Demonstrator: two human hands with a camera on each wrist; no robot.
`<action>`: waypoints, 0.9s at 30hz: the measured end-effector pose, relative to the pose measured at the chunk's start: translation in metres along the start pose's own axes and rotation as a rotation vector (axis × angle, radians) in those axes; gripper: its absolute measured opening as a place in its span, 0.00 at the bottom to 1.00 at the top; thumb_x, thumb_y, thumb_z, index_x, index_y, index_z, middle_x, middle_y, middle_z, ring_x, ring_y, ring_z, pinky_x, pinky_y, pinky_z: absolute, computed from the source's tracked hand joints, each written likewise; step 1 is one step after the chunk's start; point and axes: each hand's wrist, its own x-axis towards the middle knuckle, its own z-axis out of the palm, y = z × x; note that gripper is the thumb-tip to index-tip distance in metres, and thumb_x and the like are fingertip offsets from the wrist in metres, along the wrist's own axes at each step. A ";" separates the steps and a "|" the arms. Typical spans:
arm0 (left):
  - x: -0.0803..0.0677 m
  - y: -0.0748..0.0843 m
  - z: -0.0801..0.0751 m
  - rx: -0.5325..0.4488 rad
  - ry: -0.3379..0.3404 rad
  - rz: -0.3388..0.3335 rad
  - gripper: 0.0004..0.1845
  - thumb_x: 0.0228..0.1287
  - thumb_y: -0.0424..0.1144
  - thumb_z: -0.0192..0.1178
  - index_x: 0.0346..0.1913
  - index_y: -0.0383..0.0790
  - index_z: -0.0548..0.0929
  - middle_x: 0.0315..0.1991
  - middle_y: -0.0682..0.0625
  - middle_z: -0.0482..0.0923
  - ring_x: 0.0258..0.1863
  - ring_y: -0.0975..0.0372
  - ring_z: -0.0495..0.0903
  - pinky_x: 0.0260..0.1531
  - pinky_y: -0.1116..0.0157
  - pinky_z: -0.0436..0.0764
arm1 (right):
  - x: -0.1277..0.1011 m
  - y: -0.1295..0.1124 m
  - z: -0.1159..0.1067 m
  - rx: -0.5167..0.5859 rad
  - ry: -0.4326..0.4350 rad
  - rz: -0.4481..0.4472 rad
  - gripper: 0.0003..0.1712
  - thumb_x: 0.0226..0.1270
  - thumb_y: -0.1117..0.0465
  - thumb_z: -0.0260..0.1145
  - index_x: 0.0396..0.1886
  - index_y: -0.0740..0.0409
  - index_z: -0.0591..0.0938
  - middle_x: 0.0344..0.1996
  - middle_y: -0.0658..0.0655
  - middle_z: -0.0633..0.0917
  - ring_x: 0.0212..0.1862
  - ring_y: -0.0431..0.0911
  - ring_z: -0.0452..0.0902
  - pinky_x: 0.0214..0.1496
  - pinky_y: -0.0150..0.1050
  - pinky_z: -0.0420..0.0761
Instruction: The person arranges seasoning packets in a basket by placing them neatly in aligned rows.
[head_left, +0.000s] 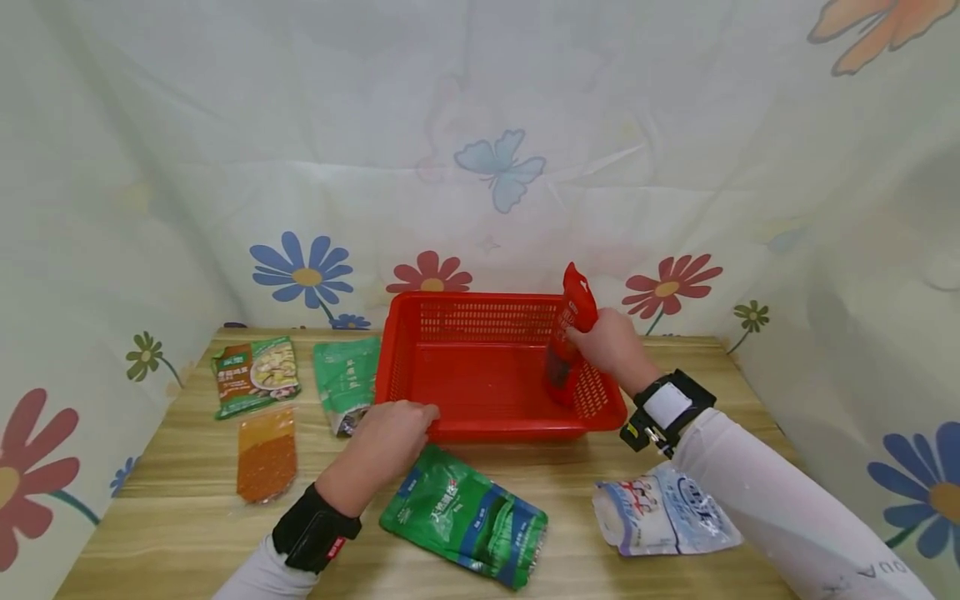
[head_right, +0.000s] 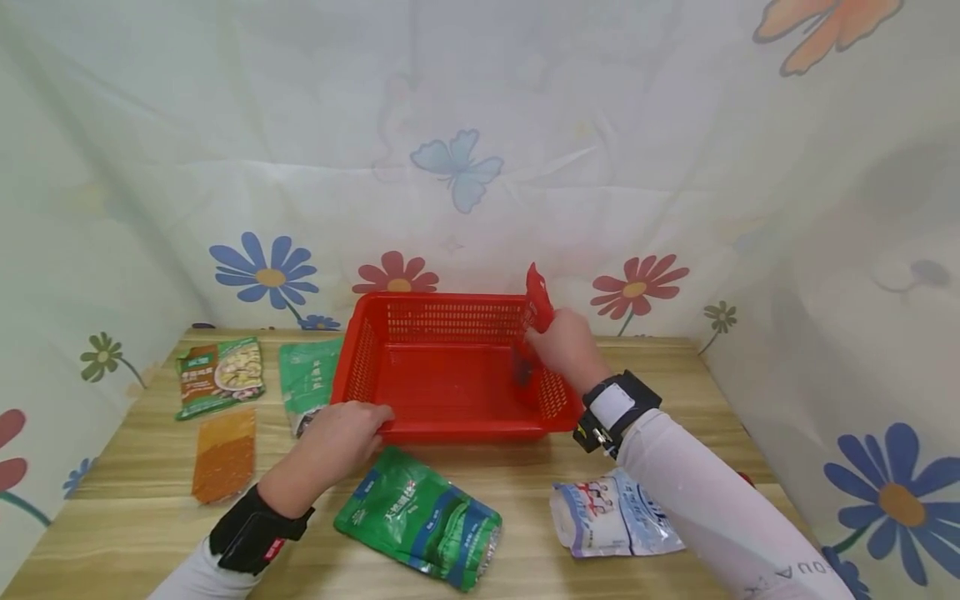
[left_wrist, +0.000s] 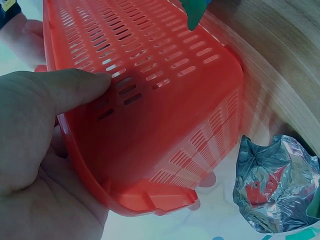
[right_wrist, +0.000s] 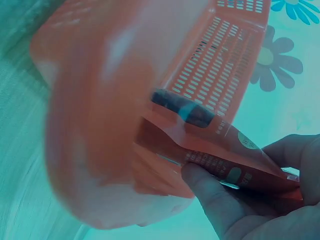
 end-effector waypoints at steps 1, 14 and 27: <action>0.000 0.000 0.000 0.002 0.005 0.001 0.06 0.63 0.36 0.72 0.41 0.43 0.86 0.30 0.52 0.86 0.28 0.60 0.82 0.31 0.61 0.84 | -0.001 0.001 0.002 0.006 0.001 -0.009 0.23 0.75 0.52 0.64 0.59 0.63 0.75 0.47 0.65 0.87 0.39 0.55 0.83 0.39 0.37 0.84; -0.001 -0.001 0.001 -0.009 0.040 0.018 0.05 0.62 0.34 0.72 0.37 0.43 0.85 0.29 0.50 0.86 0.27 0.58 0.83 0.29 0.60 0.84 | -0.004 0.002 0.013 -0.014 0.031 -0.084 0.22 0.77 0.51 0.62 0.61 0.61 0.75 0.49 0.63 0.87 0.39 0.55 0.85 0.46 0.46 0.89; -0.001 -0.001 0.001 -0.009 0.029 0.006 0.06 0.61 0.35 0.73 0.38 0.44 0.85 0.29 0.51 0.86 0.27 0.59 0.83 0.30 0.60 0.85 | -0.010 0.002 0.012 0.010 -0.010 -0.068 0.21 0.77 0.53 0.60 0.62 0.60 0.73 0.51 0.63 0.86 0.42 0.55 0.86 0.51 0.49 0.88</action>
